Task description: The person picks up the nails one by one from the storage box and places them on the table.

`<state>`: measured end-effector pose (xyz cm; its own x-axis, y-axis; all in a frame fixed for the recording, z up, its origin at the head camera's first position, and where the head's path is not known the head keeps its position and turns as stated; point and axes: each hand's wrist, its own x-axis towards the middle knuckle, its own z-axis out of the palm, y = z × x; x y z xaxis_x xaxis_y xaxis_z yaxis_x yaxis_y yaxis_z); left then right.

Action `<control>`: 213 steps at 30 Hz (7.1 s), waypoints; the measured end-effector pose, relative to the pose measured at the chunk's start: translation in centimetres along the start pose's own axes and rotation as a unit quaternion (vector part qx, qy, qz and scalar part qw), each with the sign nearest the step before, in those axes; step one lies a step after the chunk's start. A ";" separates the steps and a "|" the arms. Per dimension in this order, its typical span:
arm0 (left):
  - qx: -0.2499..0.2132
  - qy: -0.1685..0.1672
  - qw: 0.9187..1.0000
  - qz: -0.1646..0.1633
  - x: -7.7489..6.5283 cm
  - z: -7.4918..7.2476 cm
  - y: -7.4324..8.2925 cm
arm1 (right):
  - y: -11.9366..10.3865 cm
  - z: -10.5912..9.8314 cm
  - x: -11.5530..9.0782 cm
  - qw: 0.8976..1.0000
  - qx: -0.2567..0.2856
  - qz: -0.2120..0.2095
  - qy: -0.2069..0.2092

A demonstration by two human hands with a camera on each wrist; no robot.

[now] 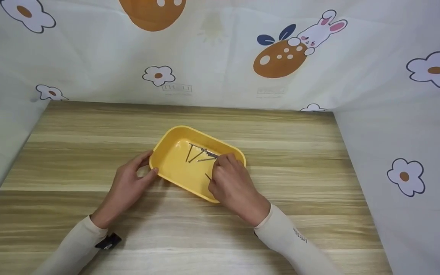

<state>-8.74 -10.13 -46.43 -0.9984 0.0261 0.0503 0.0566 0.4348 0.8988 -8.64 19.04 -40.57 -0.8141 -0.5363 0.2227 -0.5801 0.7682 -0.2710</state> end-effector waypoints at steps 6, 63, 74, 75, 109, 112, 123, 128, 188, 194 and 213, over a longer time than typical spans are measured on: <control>-0.002 0.002 1.000 0.003 0.0 0.0 0.0 | -0.3 -0.2 -0.5 1.000 -0.010 -0.004 0.003; 0.000 0.004 1.000 0.006 -0.1 0.0 -0.1 | 1.0 -1.3 -5.6 0.999 -0.008 0.036 0.002; 0.007 0.007 1.000 0.000 -0.1 0.1 0.1 | 0.9 -1.4 -6.1 0.998 -0.006 0.067 -0.005; 0.007 0.007 1.000 0.000 -0.1 0.1 0.1 | 0.9 -1.4 -6.2 0.998 -0.008 0.067 -0.004; 0.001 0.005 1.000 0.005 -0.2 0.1 0.0 | 2.3 0.4 -8.4 0.998 -0.004 0.055 0.030; 0.000 0.007 1.000 0.006 -0.2 0.1 -0.1 | 2.5 0.6 -8.4 0.998 0.001 0.058 0.023; 0.001 0.005 1.000 0.000 -0.3 0.1 0.0 | 3.3 1.6 -8.3 0.998 0.002 0.069 0.006; -0.002 0.008 1.000 0.000 -0.2 0.1 0.0 | 3.5 2.0 -8.3 0.998 -0.001 0.069 0.008; -0.006 0.008 1.000 0.000 -0.3 0.1 0.1 | 3.6 1.4 -7.8 0.996 -0.013 0.078 0.035; -0.001 0.009 1.000 0.004 -0.2 0.2 0.0 | 3.1 0.9 -7.9 0.994 -0.001 0.088 0.059; -0.001 0.008 1.000 0.003 -0.2 0.1 -0.1 | 2.7 -0.1 -7.2 0.989 0.029 0.102 0.103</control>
<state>-8.53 -10.04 -46.57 -0.9980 0.0144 0.0619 0.0620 0.4326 0.8994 -4.32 25.04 -42.85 -0.8954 -0.2849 0.3421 -0.4095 0.8287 -0.3815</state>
